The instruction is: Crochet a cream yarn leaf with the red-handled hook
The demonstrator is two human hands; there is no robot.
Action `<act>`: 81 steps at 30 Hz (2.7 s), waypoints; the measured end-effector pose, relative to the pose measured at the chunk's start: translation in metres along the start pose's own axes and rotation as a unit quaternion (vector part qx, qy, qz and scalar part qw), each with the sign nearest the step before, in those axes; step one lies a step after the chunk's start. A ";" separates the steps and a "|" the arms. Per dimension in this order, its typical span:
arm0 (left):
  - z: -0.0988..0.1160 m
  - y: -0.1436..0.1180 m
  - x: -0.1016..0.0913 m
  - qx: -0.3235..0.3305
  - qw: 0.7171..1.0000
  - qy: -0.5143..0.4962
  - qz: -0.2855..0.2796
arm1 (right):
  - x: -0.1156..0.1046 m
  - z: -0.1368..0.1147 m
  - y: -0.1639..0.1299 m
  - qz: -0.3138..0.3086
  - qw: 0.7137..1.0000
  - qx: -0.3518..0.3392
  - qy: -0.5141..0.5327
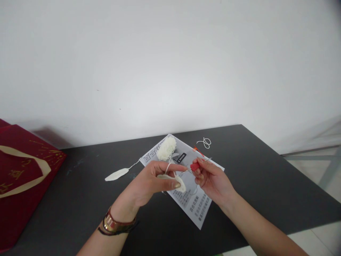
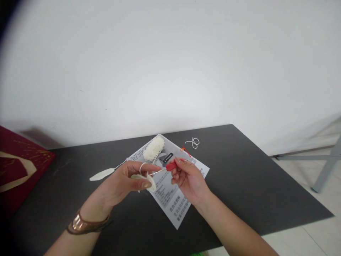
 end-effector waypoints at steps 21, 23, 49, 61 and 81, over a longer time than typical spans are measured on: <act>0.005 -0.002 0.012 0.006 0.999 -0.037 0.011 | 0.000 0.009 0.004 -0.037 0.995 0.052 0.073; 0.003 -0.003 0.013 0.001 0.998 -0.057 0.003 | 0.002 0.007 0.004 -0.043 0.995 0.045 0.072; 0.007 -0.005 0.019 0.006 0.999 -0.032 -0.044 | 0.003 -0.004 -0.001 -0.028 0.999 -0.025 0.022; 0.016 0.003 0.015 0.091 0.985 0.150 0.001 | 0.008 0.012 -0.001 -0.035 0.997 0.043 0.051; 0.003 0.005 0.006 0.086 0.993 0.003 0.075 | 0.006 0.008 0.000 -0.024 0.998 0.011 0.051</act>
Point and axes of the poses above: each hand's wrist, its own y-axis towards the middle knuckle, its own x-axis out of the palm, z = x × y, the point moved 8 cm from there along y, towards the middle knuckle, and after that the axes turned 15 degrees about -y, right-handed, at the moved point
